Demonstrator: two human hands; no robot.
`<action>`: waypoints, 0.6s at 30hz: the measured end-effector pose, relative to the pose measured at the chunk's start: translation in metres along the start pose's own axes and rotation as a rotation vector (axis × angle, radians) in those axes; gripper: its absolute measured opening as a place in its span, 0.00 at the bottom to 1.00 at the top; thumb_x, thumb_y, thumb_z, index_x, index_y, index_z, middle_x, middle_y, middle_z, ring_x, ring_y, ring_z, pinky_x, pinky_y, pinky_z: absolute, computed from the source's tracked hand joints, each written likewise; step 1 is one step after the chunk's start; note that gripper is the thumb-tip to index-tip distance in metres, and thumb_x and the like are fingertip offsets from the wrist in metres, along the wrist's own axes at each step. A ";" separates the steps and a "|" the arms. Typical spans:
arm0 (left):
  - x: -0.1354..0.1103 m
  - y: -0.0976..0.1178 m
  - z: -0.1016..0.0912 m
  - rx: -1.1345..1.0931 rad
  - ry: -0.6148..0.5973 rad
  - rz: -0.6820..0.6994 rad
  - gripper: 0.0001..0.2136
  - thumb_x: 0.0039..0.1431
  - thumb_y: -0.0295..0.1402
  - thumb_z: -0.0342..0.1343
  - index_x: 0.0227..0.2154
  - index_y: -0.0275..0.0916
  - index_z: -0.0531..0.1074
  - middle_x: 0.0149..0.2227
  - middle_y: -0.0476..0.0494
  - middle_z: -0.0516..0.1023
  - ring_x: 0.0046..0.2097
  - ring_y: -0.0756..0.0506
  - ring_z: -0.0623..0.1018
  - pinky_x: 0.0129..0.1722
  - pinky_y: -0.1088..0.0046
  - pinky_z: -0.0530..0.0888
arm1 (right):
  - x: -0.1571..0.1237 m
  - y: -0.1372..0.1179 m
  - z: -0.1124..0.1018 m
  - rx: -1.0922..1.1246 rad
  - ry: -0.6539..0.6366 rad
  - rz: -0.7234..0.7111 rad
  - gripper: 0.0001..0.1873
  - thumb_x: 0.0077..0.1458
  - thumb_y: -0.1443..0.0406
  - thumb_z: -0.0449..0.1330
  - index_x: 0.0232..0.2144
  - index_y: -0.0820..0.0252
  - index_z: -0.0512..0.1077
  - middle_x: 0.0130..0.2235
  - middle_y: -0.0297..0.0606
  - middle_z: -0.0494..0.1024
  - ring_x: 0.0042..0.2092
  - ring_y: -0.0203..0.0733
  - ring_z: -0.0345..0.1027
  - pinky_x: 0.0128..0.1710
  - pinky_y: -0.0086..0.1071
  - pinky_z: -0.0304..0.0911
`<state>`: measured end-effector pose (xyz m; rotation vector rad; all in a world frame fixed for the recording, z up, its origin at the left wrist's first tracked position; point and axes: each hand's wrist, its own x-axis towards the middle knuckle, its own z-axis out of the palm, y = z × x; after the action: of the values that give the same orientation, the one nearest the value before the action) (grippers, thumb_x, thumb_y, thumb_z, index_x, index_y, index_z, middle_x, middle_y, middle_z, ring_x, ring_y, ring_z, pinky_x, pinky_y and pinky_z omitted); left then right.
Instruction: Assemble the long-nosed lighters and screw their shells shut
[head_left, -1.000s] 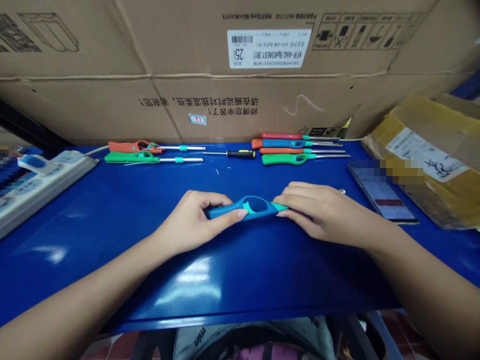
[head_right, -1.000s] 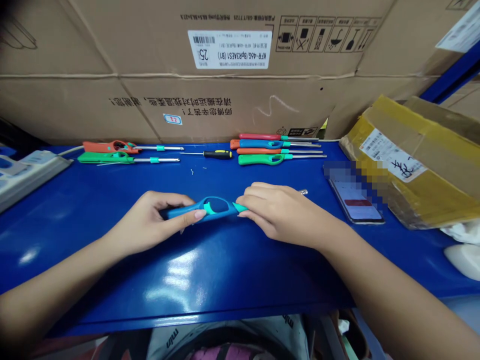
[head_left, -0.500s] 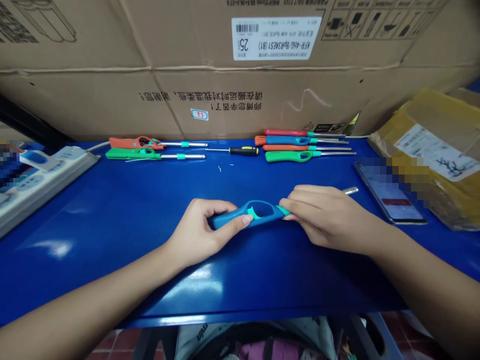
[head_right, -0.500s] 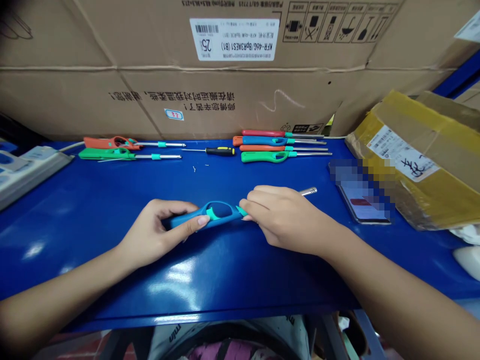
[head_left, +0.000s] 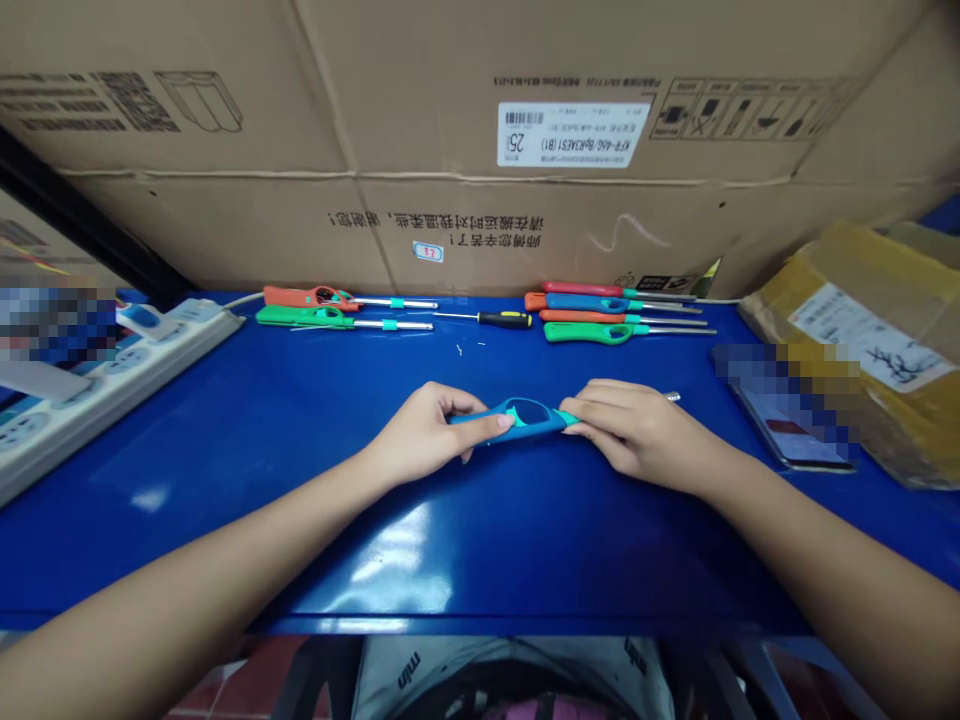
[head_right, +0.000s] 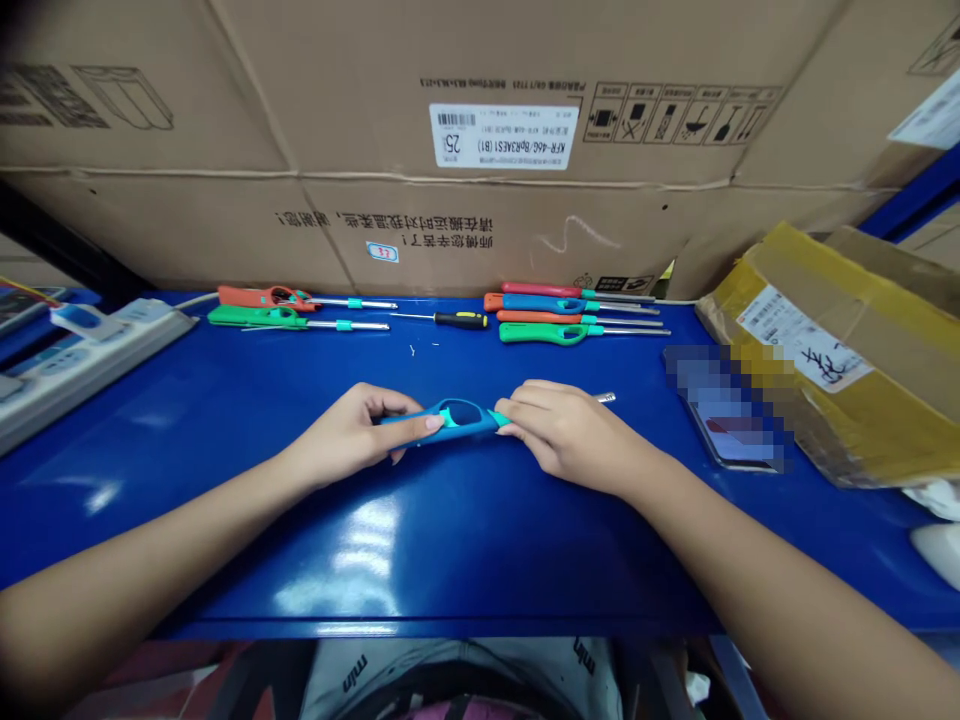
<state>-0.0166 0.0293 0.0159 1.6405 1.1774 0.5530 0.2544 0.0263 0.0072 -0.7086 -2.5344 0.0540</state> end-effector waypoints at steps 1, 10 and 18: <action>0.000 0.000 0.000 0.000 0.005 0.005 0.20 0.57 0.51 0.62 0.25 0.36 0.80 0.17 0.50 0.71 0.19 0.53 0.64 0.19 0.78 0.57 | 0.000 0.000 0.000 -0.004 0.014 -0.003 0.09 0.66 0.68 0.56 0.43 0.64 0.76 0.37 0.44 0.82 0.37 0.43 0.73 0.38 0.36 0.71; 0.007 -0.015 -0.003 0.396 0.113 0.419 0.17 0.57 0.45 0.66 0.42 0.37 0.80 0.40 0.42 0.82 0.41 0.44 0.79 0.43 0.68 0.74 | -0.001 0.004 -0.008 0.047 -0.208 0.266 0.13 0.67 0.63 0.55 0.44 0.57 0.79 0.42 0.43 0.79 0.41 0.43 0.75 0.42 0.37 0.71; 0.009 -0.021 -0.010 0.583 0.093 0.504 0.15 0.59 0.36 0.65 0.48 0.39 0.80 0.45 0.41 0.78 0.48 0.41 0.76 0.52 0.62 0.73 | 0.002 0.015 -0.010 0.041 -0.166 0.284 0.15 0.62 0.55 0.60 0.44 0.57 0.80 0.42 0.43 0.80 0.44 0.48 0.74 0.47 0.43 0.69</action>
<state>-0.0301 0.0425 -0.0001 2.4687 1.0432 0.6373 0.2646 0.0397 0.0140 -1.0828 -2.5585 0.2710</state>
